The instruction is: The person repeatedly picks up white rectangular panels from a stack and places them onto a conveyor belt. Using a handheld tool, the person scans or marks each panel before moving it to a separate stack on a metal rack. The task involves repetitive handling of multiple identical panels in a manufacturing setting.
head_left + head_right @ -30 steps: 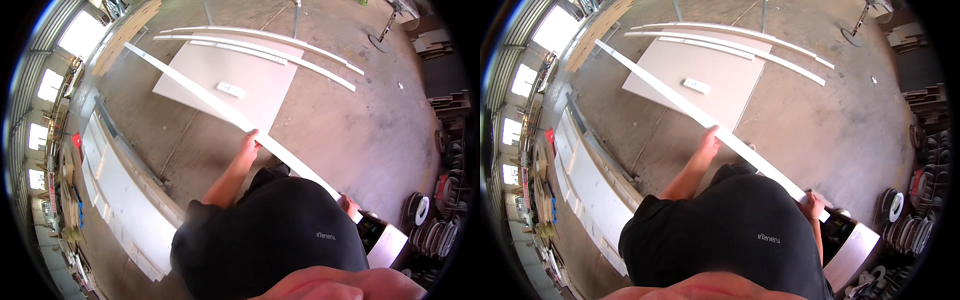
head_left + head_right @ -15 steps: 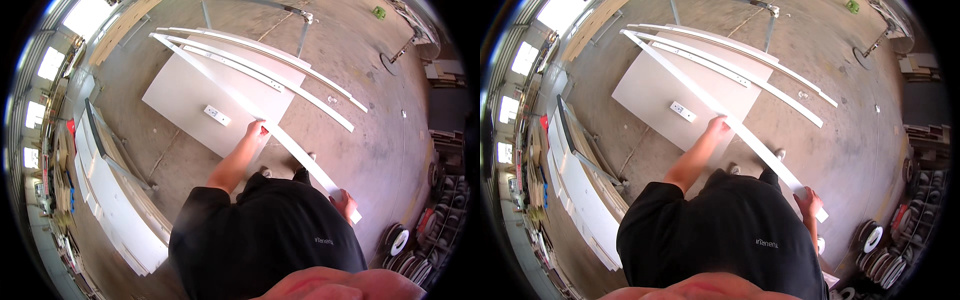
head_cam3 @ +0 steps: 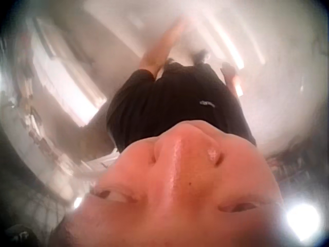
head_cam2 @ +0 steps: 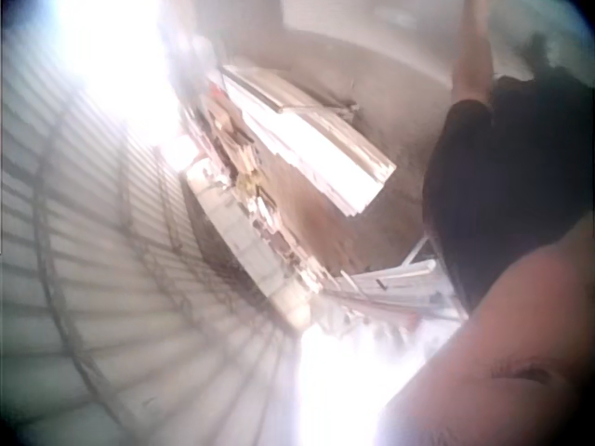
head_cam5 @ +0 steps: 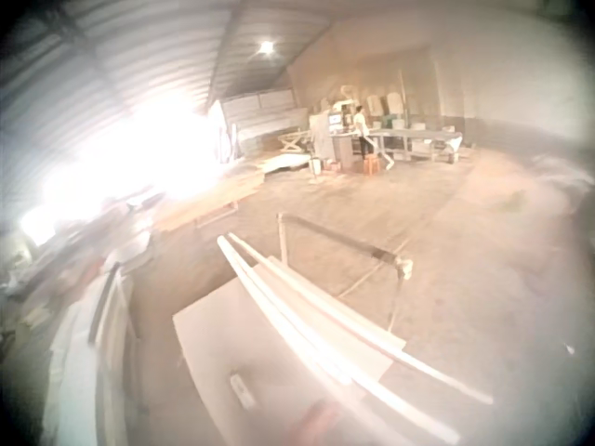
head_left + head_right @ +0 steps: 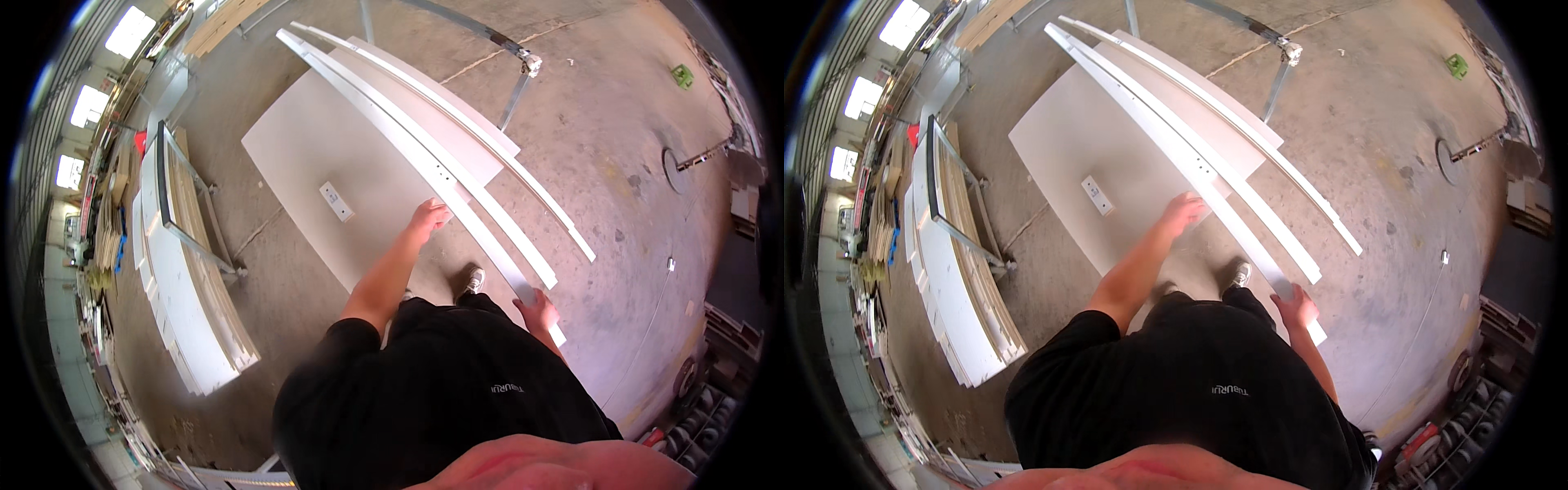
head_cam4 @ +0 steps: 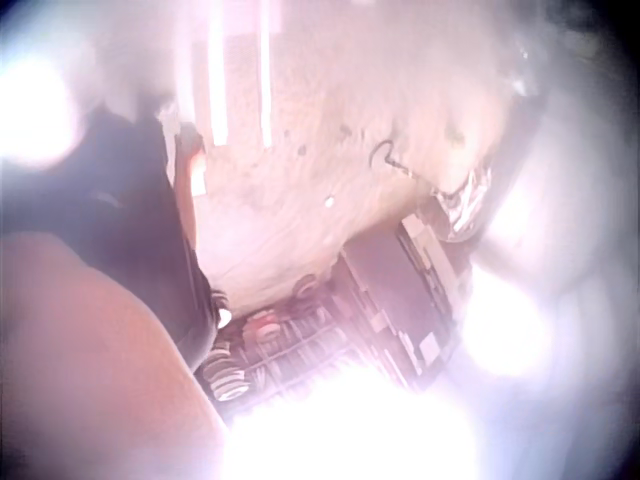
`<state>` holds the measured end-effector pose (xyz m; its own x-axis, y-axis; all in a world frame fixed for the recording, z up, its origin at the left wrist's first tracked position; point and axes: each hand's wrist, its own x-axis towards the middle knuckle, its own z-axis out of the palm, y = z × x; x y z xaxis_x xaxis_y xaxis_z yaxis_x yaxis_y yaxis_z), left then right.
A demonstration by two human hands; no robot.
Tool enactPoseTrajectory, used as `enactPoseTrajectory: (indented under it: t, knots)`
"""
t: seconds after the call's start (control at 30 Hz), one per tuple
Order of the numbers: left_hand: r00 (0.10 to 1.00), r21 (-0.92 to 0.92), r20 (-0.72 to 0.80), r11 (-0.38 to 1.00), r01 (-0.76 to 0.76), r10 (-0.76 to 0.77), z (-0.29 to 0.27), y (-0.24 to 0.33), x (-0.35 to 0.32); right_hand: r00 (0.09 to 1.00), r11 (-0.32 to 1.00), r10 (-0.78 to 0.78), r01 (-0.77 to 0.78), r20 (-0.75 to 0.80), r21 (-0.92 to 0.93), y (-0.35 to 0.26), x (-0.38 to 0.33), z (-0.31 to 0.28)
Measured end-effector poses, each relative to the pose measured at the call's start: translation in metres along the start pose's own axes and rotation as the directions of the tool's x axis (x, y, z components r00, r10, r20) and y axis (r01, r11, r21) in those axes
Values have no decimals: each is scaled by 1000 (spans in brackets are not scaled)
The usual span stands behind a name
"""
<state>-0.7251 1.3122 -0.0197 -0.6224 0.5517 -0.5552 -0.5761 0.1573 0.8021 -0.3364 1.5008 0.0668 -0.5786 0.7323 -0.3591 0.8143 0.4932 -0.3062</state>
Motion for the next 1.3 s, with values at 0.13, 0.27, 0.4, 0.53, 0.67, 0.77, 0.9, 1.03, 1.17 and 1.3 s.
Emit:
enactPoseTrajectory:
  t: [0.13,0.27,0.4,0.53,0.67,0.77,0.9,1.03,1.17,1.3]
  knots:
    - [998,93,-37,995,-48,52,23,-56,-25,998,999,-12,15,61,-49,-19,68,-9]
    - [970,243,-190,949,199,-155,9,-127,-91,994,998,-31,37,108,-51,-16,137,16]
    - [857,377,-368,784,493,-361,-56,-224,-174,988,998,-41,46,147,-35,-18,175,20]
    - [743,-40,-423,830,556,-519,-92,-246,-258,985,997,0,14,175,-80,3,211,47]
    - [700,-103,-515,846,523,-496,-79,-241,-307,990,990,13,7,141,-138,-1,217,61]
    - [757,-58,-504,891,450,-415,-63,-224,-315,946,976,-164,197,278,-97,2,209,89]
    - [866,172,-460,938,301,-194,-61,-243,-331,694,868,-322,488,644,-93,-9,174,167]
    - [934,223,-355,973,64,20,-93,-280,-356,409,851,-390,501,825,155,17,129,273]
    - [875,317,-477,945,80,85,-145,-365,-430,292,958,-228,240,929,160,-80,25,256]
    - [713,27,-696,990,139,-81,-218,-410,-515,214,991,-126,67,969,114,-182,-67,259]
